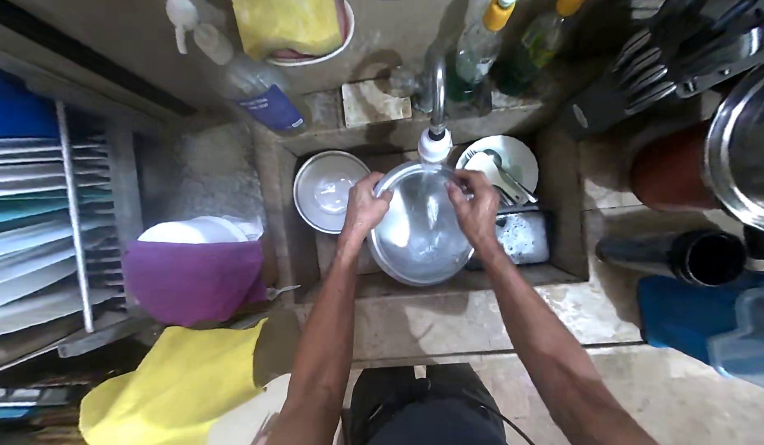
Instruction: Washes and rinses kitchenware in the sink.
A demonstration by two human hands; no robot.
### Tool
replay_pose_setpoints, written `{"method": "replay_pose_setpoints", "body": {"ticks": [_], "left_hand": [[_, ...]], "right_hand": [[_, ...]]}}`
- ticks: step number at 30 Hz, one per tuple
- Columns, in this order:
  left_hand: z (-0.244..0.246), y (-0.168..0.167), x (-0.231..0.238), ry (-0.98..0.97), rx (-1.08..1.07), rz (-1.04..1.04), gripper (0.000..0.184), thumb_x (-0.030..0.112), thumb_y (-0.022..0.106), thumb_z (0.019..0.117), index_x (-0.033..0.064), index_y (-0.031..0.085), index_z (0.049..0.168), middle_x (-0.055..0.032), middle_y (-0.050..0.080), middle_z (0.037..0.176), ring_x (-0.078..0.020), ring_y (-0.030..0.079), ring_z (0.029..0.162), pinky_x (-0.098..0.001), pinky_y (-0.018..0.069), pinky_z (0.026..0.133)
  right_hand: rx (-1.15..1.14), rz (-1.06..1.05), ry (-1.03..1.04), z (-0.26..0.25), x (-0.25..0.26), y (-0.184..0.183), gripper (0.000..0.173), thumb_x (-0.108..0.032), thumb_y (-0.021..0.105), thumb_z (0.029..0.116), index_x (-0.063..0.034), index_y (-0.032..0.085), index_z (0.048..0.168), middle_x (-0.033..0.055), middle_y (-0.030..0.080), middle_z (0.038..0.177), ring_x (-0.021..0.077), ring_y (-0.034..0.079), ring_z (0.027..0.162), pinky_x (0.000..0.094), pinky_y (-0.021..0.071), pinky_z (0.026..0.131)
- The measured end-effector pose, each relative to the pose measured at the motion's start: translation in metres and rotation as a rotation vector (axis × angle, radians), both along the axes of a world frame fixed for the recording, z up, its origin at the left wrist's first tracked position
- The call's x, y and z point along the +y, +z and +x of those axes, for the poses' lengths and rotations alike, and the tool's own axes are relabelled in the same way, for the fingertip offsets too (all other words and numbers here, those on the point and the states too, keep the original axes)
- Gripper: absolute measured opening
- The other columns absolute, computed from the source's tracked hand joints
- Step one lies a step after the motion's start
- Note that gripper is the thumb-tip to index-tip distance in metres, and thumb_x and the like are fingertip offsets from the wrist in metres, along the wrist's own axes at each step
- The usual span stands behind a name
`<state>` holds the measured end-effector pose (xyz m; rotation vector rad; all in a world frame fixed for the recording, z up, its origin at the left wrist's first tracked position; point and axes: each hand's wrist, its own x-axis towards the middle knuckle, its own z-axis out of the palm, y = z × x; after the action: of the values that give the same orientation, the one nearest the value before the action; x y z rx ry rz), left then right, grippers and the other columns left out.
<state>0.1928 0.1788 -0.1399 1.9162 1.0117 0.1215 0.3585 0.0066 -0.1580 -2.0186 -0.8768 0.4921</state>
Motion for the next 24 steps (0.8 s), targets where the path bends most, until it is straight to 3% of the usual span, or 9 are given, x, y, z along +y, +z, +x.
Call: {"method": "replay_pose_setpoints", "body": {"ticks": [2,6,9,10,13,16,20,22,24], "left_hand": [[0.009,-0.012,0.001,-0.035,-0.008,0.019,0.027,0.017,0.065,0.0969,0.0033,0.07,0.119,-0.0169,0.072,0.109,-0.0286,0.07,0.101,-0.053,0.0542,0.093],[0.02,-0.04,0.0,-0.106,0.012,0.016,0.028,0.022,0.066,0.0983,0.0039,0.069,0.12,-0.0178,0.071,0.109,-0.0305,0.069,0.101,-0.054,0.0533,0.094],[0.013,-0.056,0.003,-0.098,0.008,0.007,0.028,0.024,0.066,0.0992,0.0039,0.07,0.118,-0.0174,0.071,0.109,-0.03,0.069,0.103,-0.0542,0.053,0.095],[0.01,-0.06,0.004,-0.084,0.004,-0.006,0.028,0.024,0.066,0.0993,0.0039,0.07,0.118,-0.017,0.071,0.109,-0.0293,0.068,0.102,-0.0536,0.0532,0.094],[0.011,-0.062,0.009,-0.071,0.01,-0.029,0.028,0.023,0.066,0.0995,0.003,0.069,0.118,-0.0171,0.071,0.107,-0.0285,0.069,0.099,-0.0522,0.0537,0.092],[0.014,-0.058,0.02,-0.123,-0.011,-0.009,0.028,0.024,0.065,0.1001,0.0024,0.07,0.118,-0.017,0.071,0.107,-0.0273,0.068,0.099,-0.0504,0.0531,0.093],[0.028,-0.046,0.035,-0.249,-0.068,-0.018,0.028,0.021,0.067,0.0995,0.0,0.07,0.117,-0.0174,0.072,0.106,-0.0256,0.068,0.097,-0.0467,0.0537,0.094],[0.042,-0.041,0.038,-0.351,-0.085,-0.023,0.027,0.021,0.069,0.0988,0.0005,0.071,0.116,-0.0156,0.072,0.108,-0.0233,0.069,0.1,-0.0445,0.0535,0.096],[0.058,-0.035,0.036,-0.442,-0.086,-0.01,0.027,0.021,0.071,0.0973,-0.0009,0.072,0.112,-0.0161,0.072,0.108,-0.0239,0.068,0.102,-0.0446,0.0521,0.098]], "right_hand": [[0.193,0.133,-0.05,0.016,0.022,-0.004,0.025,-0.013,0.062,0.0998,0.001,0.068,0.12,0.0129,0.072,0.11,0.0188,0.072,0.093,0.0367,0.0614,0.083],[0.729,0.344,-0.085,0.009,0.06,-0.015,0.013,-0.001,0.056,0.0999,0.0041,0.063,0.11,0.0092,0.069,0.088,0.0166,0.068,0.074,0.036,0.0618,0.07],[0.906,0.39,-0.239,-0.002,0.093,-0.029,0.012,-0.004,0.047,0.1016,-0.0037,0.058,0.104,0.0019,0.054,0.068,0.0095,0.046,0.048,0.0272,0.0442,0.046],[0.941,0.351,-0.297,-0.005,0.1,-0.03,0.009,-0.008,0.048,0.1029,-0.0058,0.056,0.106,0.0013,0.052,0.067,0.0096,0.044,0.047,0.027,0.0421,0.043],[0.747,0.191,-0.341,-0.007,0.108,-0.029,0.018,-0.012,0.059,0.0994,-0.0012,0.057,0.113,0.0079,0.057,0.079,0.0144,0.052,0.059,0.033,0.0488,0.053],[0.262,0.106,-0.136,0.006,0.088,-0.017,0.026,-0.012,0.076,0.0866,0.0036,0.07,0.106,0.0164,0.073,0.099,0.0227,0.071,0.093,0.0445,0.0578,0.088],[-0.131,-0.137,0.13,0.046,0.043,0.006,0.034,-0.017,0.074,0.0856,-0.0035,0.07,0.117,0.0186,0.066,0.121,0.0349,0.062,0.115,0.0564,0.05,0.098],[-0.102,-0.266,0.226,0.063,0.03,0.005,0.041,-0.035,0.074,0.09,-0.0065,0.071,0.119,0.0167,0.069,0.113,0.034,0.066,0.105,0.0576,0.0525,0.093],[-0.035,-0.358,0.319,0.073,0.025,0.004,0.043,-0.043,0.072,0.0931,-0.0047,0.072,0.112,0.0171,0.072,0.097,0.0345,0.069,0.09,0.0598,0.0545,0.084]]}}
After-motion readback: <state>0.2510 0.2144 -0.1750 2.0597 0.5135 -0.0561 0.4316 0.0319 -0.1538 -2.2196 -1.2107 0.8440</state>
